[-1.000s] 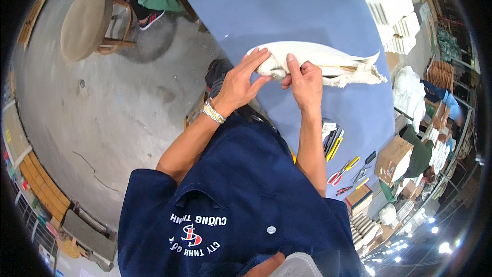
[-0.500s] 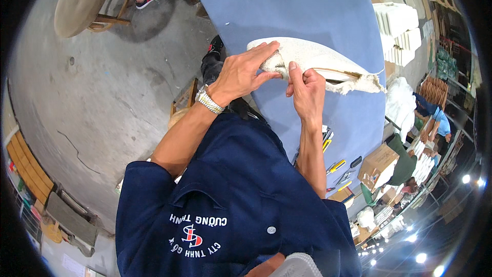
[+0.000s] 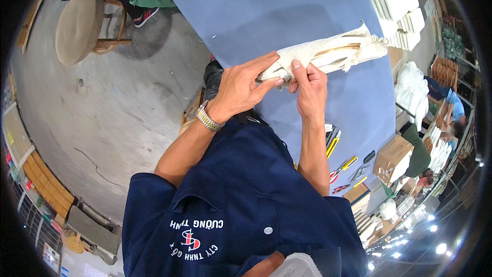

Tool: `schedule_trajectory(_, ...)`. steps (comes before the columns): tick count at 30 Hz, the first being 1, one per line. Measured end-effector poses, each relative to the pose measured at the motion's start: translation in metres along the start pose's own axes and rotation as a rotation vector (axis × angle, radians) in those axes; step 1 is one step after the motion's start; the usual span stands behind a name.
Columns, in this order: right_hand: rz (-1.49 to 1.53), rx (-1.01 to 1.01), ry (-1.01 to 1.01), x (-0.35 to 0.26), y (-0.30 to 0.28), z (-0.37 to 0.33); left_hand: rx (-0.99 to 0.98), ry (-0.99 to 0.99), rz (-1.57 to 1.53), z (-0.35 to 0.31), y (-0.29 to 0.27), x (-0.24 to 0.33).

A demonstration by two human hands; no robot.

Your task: The person covers a foam cushion with fabric, using a staple gun to secure the material and a utility knife to trim excess. They repeatedly adjust and smooth the fabric while stapling the edges.

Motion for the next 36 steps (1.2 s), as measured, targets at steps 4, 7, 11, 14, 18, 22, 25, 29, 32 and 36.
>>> schedule_trajectory(4,-0.041,0.005,0.081,-0.002,0.010,-0.009,0.039,0.048,0.043,-0.010,0.005,0.001)
schedule_trajectory(7,-0.198,0.043,0.083,-0.002,0.007,-0.013,0.053,0.069,0.081,-0.014,0.008,0.006)
schedule_trajectory(11,-0.337,0.051,0.076,0.002,0.004,-0.014,0.075,0.069,0.062,-0.015,0.008,0.010)
schedule_trajectory(14,-0.331,0.054,-0.053,0.005,-0.001,-0.010,0.124,0.113,0.087,-0.016,0.009,0.011)
schedule_trajectory(18,-0.265,0.050,-0.083,0.016,-0.005,-0.007,0.211,0.249,0.144,-0.020,0.007,0.013)
schedule_trajectory(22,-0.154,0.000,-0.048,0.041,-0.008,-0.003,0.233,0.000,-0.031,-0.031,0.004,-0.012)
schedule_trajectory(25,-0.141,-0.046,-0.078,0.047,-0.009,-0.001,0.199,-0.044,-0.091,-0.031,0.004,-0.018)
schedule_trajectory(29,-0.064,-0.094,-0.076,0.047,-0.004,-0.005,0.124,0.087,-0.047,-0.026,0.007,-0.011)
schedule_trajectory(32,-0.103,-0.121,-0.103,0.045,-0.001,-0.002,0.142,0.127,-0.058,-0.026,0.007,-0.006)
schedule_trajectory(36,-0.097,-0.138,-0.097,0.040,0.001,-0.003,0.169,0.157,-0.064,-0.022,0.006,0.002)
Point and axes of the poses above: each hand's wrist, its own z-axis towards the middle knuckle, its own y-axis out of the palm, x = y × z, the point moved 10 cm from there along z, towards the middle knuckle, and after that the axes turned 15 degrees about y, right-handed, at the moved point
